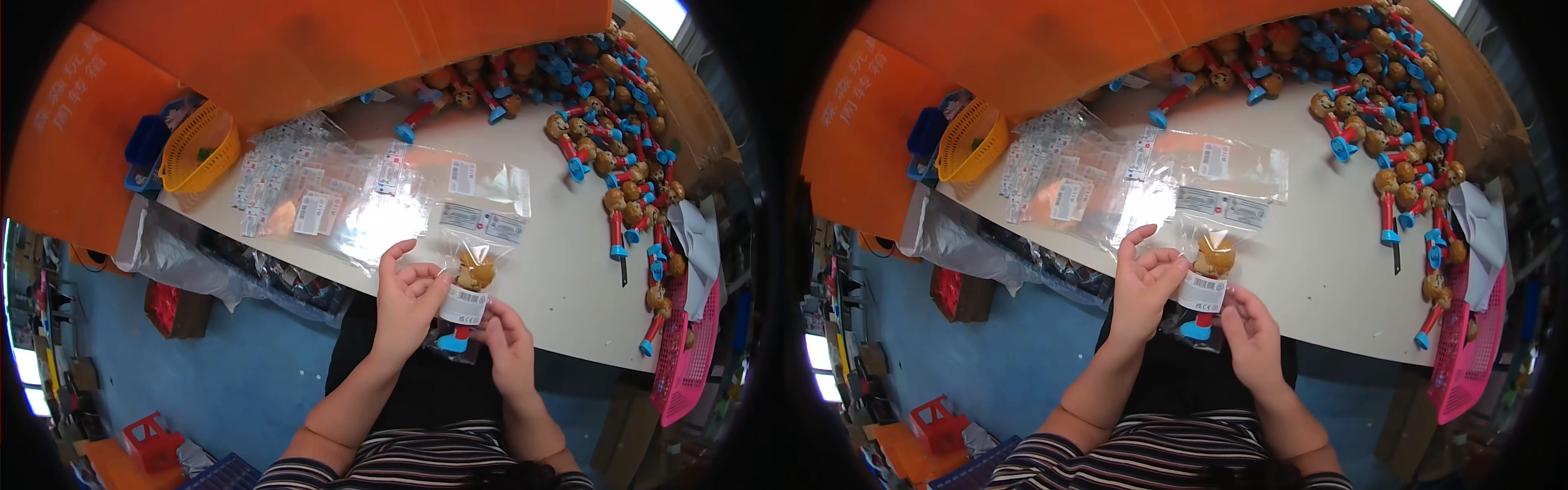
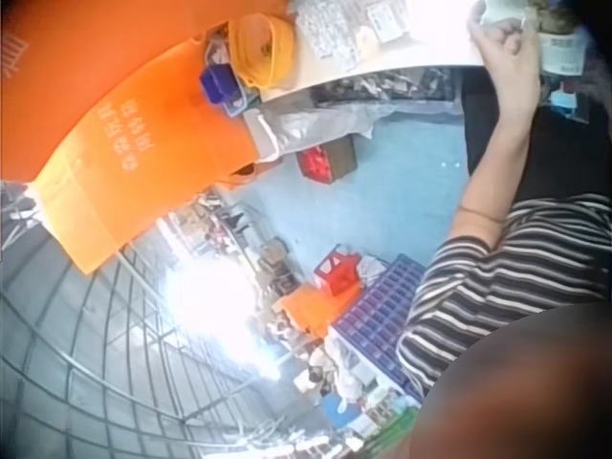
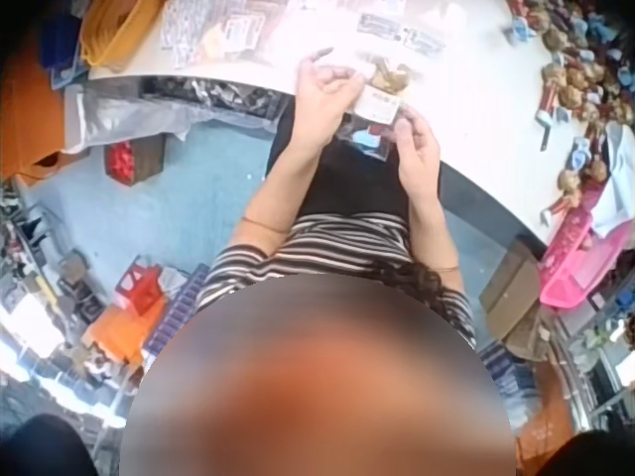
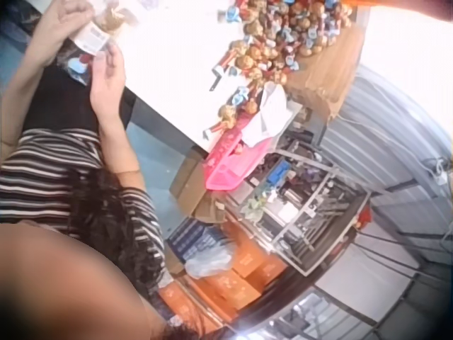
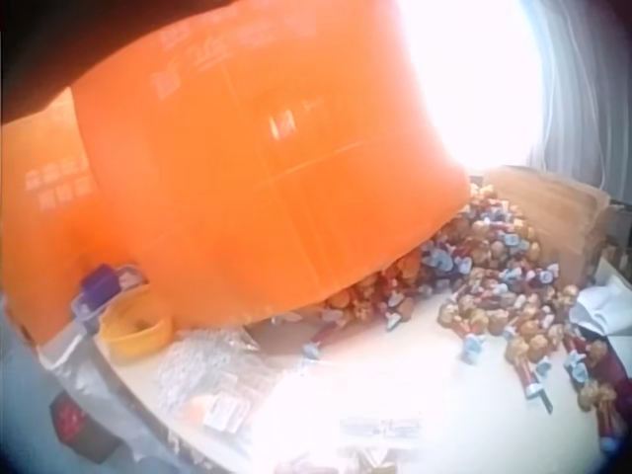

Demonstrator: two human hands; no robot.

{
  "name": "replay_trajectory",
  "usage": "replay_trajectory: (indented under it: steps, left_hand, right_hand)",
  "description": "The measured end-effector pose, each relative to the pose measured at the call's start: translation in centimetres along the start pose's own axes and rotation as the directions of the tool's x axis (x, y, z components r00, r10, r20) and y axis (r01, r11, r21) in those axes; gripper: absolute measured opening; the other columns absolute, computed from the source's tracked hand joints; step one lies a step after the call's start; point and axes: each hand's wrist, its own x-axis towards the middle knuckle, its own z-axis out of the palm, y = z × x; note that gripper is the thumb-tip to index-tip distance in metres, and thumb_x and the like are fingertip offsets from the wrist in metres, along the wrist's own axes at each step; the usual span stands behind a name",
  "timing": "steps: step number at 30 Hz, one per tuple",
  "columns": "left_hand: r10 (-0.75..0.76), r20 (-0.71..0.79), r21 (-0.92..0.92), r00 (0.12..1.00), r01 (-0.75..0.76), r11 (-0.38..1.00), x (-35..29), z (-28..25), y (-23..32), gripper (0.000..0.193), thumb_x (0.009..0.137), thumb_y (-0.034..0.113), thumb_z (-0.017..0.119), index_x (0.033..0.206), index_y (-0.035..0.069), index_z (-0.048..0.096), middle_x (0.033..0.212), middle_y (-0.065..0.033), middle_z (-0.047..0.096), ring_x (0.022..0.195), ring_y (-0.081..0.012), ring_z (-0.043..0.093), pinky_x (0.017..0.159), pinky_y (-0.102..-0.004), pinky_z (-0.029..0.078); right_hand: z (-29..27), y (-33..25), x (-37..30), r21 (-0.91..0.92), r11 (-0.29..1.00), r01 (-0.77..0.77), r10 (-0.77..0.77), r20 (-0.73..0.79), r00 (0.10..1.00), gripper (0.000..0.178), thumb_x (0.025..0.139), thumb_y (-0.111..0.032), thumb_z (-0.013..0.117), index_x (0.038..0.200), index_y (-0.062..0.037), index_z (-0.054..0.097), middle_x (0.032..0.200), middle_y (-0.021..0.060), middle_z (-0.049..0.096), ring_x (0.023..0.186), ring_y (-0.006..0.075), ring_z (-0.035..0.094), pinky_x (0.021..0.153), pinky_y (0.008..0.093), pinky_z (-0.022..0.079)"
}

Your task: Packaging small toy figures into individual plastic bags.

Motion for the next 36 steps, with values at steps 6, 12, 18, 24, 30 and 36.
replay_trajectory:
  steps: [6, 12, 18, 24, 30, 36]
  left_hand:
    - [-0.062, 0.087, 0.075, 0.994, 0.056, 0.996, 0.2, 0.2, -0.7, 0.066, 0.09, -0.001, 0.064, 0.143, 0.0, 0.024, 0.113, -0.021, 0.06, 0.107, -0.0212, 0.062, 0.088, -0.0294, 0.053]
    - [-0.108, 0.148, 0.023, 0.983, 0.106, 0.994, 0.4, -0.4, -1.1, 0.058, 0.09, -0.002, 0.063, 0.141, -0.002, 0.034, 0.114, -0.0214, 0.063, 0.104, -0.0184, 0.064, 0.089, -0.0278, 0.052]
    - [-0.008, 0.055, 0.145, 0.998, 0.0, 0.989, -0.2, 0.2, -1.3, 0.053, 0.091, -0.006, 0.06, 0.139, -0.004, 0.037, 0.115, -0.0182, 0.062, 0.097, -0.0157, 0.065, 0.086, -0.0261, 0.052]
    - [0.003, 0.197, 0.04, 0.98, -0.011, 0.999, 0.5, -0.5, -0.4, 0.061, 0.086, -0.004, 0.067, 0.137, -0.004, 0.035, 0.119, -0.0159, 0.057, 0.104, -0.0171, 0.061, 0.09, -0.0281, 0.051]
    - [-0.187, 0.189, -0.014, 0.964, 0.193, 0.981, 0.4, 0.0, 0.3, 0.057, 0.082, 0.001, 0.075, 0.126, -0.006, 0.04, 0.123, -0.0201, 0.055, 0.112, -0.0232, 0.06, 0.092, -0.0315, 0.052]
    - [-0.146, 0.175, 0.025, 0.974, 0.144, 0.989, 0.6, -0.2, 1.5, 0.058, 0.081, -0.003, 0.075, 0.128, -0.005, 0.04, 0.115, -0.0188, 0.062, 0.103, -0.0217, 0.065, 0.089, -0.0299, 0.054]
  right_hand:
    - [-1.5, -2.6, 3.8, -0.064, 0.966, -0.249, 0.251, 0.015, 0.968, 0.041, 0.105, -0.026, 0.043, 0.131, 0.0052, 0.049, 0.114, 0.0141, 0.065, 0.098, 0.0198, 0.068, 0.084, 0.0349, 0.058]
    - [-2.1, -3.2, 5.1, 0.123, 0.923, -0.363, 0.342, 0.164, 0.925, 0.039, 0.102, -0.022, 0.051, 0.13, 0.0045, 0.051, 0.112, 0.0123, 0.066, 0.097, 0.0173, 0.068, 0.082, 0.0303, 0.058]
    - [-1.0, -2.2, 4.8, -0.015, 0.981, -0.193, 0.193, 0.085, 0.977, 0.037, 0.1, -0.017, 0.056, 0.129, 0.0051, 0.053, 0.112, 0.0118, 0.066, 0.097, 0.0155, 0.067, 0.083, 0.0291, 0.056]
    - [-2.1, -1.5, 5.2, 0.173, 0.956, -0.238, 0.223, 0.102, 0.969, 0.032, 0.096, -0.01, 0.059, 0.124, 0.0058, 0.054, 0.11, 0.0113, 0.066, 0.094, 0.013, 0.066, 0.081, 0.026, 0.055]
    - [-0.3, -1.4, 4.8, 0.027, 0.992, -0.122, 0.116, 0.152, 0.982, 0.032, 0.089, 0.0, 0.067, 0.118, 0.0038, 0.055, 0.103, 0.0102, 0.066, 0.091, 0.0129, 0.066, 0.079, 0.0245, 0.055]
    - [-1.1, -2.5, 4.2, -0.032, 0.971, -0.236, 0.238, 0.092, 0.967, 0.023, 0.092, -0.006, 0.065, 0.112, 0.0019, 0.059, 0.096, 0.0071, 0.068, 0.084, 0.0111, 0.066, 0.077, 0.0225, 0.055]
